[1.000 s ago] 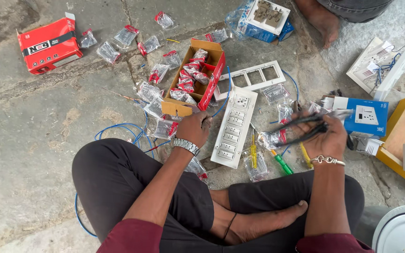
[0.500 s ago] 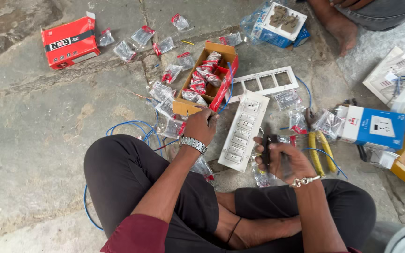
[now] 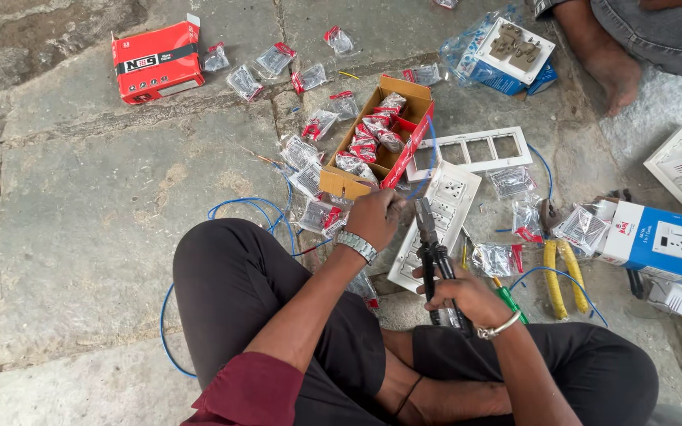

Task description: The person sits on the floor and assembles a multi-gang electrical socket. They insert individual socket modules into the frame, then use a screwdriver to secure them. They also use pliers to strip and insert blue wires into the terminals.

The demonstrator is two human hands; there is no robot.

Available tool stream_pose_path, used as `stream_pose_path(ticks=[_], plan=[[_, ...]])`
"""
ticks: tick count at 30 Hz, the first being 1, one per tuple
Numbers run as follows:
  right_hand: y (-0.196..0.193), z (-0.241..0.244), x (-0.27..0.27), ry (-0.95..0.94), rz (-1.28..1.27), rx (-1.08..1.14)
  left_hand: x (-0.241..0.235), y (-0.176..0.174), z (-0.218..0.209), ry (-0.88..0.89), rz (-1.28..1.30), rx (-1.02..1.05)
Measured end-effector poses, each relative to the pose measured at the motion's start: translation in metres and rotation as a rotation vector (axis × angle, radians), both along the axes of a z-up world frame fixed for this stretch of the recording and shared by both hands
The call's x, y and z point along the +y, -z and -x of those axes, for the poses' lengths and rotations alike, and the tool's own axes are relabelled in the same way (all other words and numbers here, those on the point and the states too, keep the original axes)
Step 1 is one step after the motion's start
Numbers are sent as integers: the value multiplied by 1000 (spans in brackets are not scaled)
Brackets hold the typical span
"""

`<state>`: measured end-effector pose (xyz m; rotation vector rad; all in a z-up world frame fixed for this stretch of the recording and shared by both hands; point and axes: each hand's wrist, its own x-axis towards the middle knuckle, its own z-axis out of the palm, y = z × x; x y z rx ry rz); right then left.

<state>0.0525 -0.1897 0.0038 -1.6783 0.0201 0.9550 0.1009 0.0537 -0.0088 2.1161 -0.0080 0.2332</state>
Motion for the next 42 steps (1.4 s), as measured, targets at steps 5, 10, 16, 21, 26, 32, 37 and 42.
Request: stream_pose_path(ticks=[5,10,16,21,26,32,37,42], plan=[[4,6,0,-308,90,-694,-11,1,7,111,-95,-13],[-8,6,15,-68,259,-223,-13,-1,9,170,-109,29],[-25,6,26,-24,323,-247,-15,0,11,196,-170,57],[-21,6,25,-45,337,-276,-17,4,11,206,-221,71],[-7,6,19,-76,419,-392,-19,5,14,194,-183,85],[0,11,20,-77,498,-498,-17,-13,13,189,-237,119],[-14,15,31,-44,529,-566,-5,-39,13,264,-165,100],[-35,11,34,-13,339,-769,12,-54,12,483,207,21]])
